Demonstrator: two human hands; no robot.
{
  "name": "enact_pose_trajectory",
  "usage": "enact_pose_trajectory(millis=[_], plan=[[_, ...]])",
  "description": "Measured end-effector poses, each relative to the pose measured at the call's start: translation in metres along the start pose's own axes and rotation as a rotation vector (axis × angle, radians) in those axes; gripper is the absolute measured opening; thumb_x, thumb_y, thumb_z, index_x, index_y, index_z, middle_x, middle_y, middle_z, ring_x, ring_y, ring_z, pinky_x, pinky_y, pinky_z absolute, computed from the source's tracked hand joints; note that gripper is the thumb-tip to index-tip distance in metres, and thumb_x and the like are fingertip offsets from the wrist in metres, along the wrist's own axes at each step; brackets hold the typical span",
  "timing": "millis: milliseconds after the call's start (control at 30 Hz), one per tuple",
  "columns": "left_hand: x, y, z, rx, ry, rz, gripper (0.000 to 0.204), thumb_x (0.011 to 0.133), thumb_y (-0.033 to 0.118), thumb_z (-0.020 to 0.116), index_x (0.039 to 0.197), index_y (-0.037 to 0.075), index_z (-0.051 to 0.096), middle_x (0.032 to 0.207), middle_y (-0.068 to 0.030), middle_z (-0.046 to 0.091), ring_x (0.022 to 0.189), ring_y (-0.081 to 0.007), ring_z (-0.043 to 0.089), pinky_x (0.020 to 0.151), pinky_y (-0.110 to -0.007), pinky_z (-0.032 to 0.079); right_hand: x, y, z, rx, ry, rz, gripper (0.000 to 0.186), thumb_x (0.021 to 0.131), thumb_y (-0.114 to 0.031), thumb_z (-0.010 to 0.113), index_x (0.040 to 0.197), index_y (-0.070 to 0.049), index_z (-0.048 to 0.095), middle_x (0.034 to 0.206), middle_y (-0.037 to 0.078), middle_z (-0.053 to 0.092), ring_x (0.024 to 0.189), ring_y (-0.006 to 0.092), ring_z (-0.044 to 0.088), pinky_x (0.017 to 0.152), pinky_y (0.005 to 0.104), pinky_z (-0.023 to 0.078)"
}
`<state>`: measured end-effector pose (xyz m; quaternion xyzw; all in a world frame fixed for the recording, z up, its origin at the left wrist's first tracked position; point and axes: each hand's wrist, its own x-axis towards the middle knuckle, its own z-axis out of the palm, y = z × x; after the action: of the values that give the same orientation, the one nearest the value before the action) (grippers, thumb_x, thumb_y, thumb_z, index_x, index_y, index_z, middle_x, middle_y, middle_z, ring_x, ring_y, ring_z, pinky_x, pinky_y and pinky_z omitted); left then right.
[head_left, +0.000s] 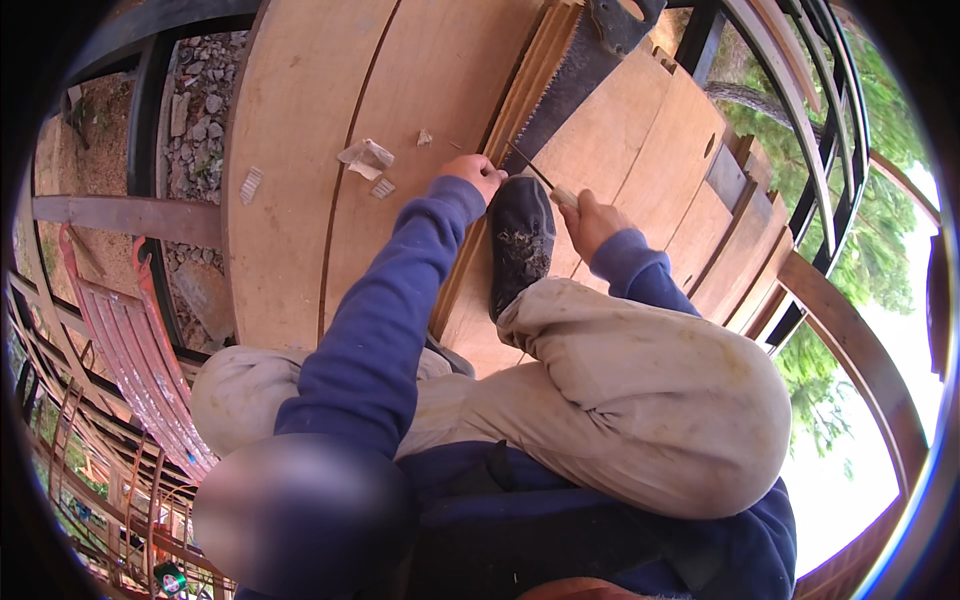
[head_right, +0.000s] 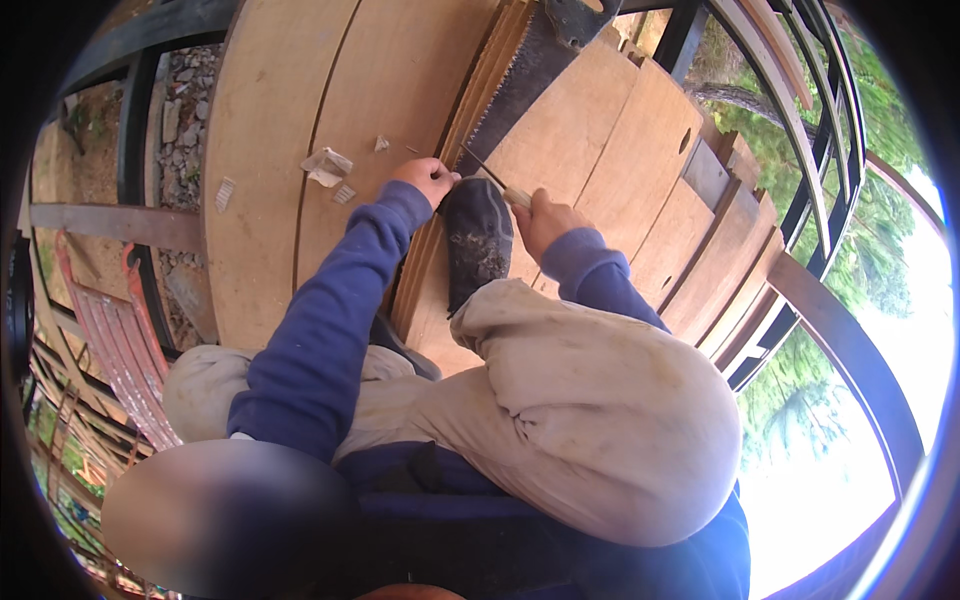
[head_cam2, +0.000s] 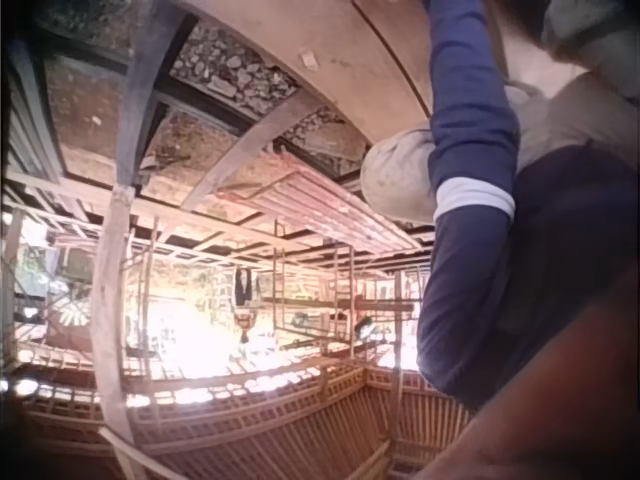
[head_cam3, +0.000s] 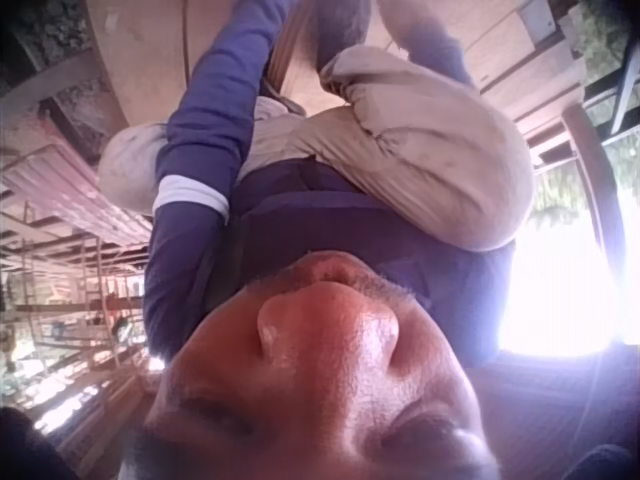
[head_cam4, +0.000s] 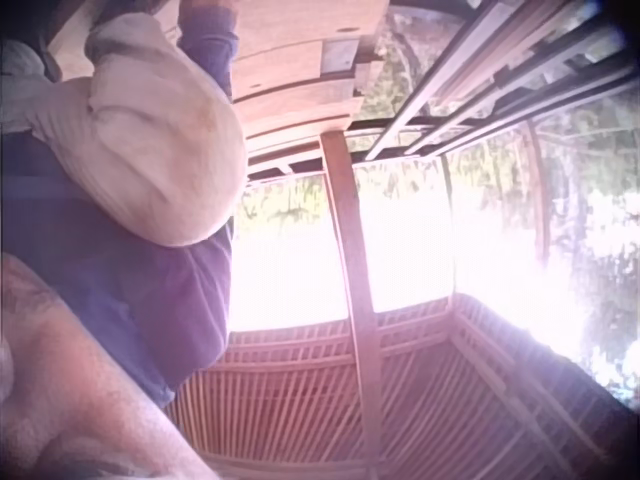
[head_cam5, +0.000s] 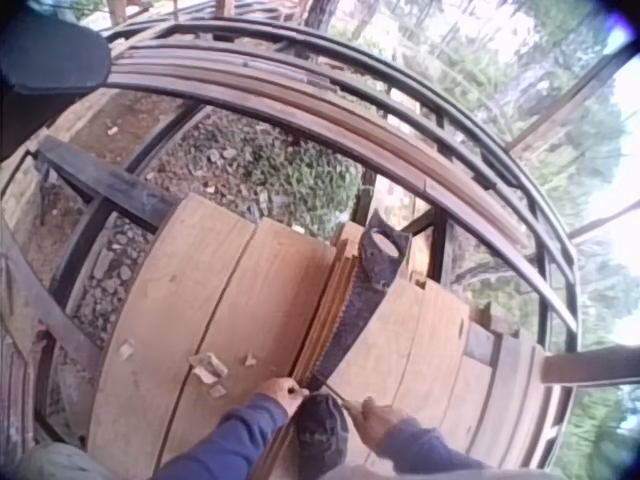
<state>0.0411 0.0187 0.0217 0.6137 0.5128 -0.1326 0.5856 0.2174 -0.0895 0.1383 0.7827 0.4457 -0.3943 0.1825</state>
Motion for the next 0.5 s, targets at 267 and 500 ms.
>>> enact_pose_trajectory(millis=[267,500], plan=[[0.008,-0.011,0.011,0.024,0.084,0.1,0.034,0.088,0.037,0.071,0.083,0.004,0.07,0.078,-0.0162,0.069,0.072,-0.0284,0.067,0.071,-0.038,0.051,0.035,-0.019,-0.012,-0.029,-0.037,-0.038,0.046,0.1,-0.046,0.045,0.112,-0.003,0.057,0.095,0.029,0.068,0.094,0.0468,0.065,0.084,0.0535,0.05],[0.003,0.009,0.005,-0.09,0.126,0.081,0.033,0.087,0.037,0.072,0.084,0.004,0.07,0.079,-0.0171,0.069,0.074,-0.0287,0.068,0.071,-0.038,0.051,0.001,0.011,0.002,0.398,0.31,-0.173,0.033,0.099,-0.033,0.05,0.113,-0.003,0.051,0.085,0.03,0.065,0.082,0.0489,0.063,0.073,0.0543,0.049]])
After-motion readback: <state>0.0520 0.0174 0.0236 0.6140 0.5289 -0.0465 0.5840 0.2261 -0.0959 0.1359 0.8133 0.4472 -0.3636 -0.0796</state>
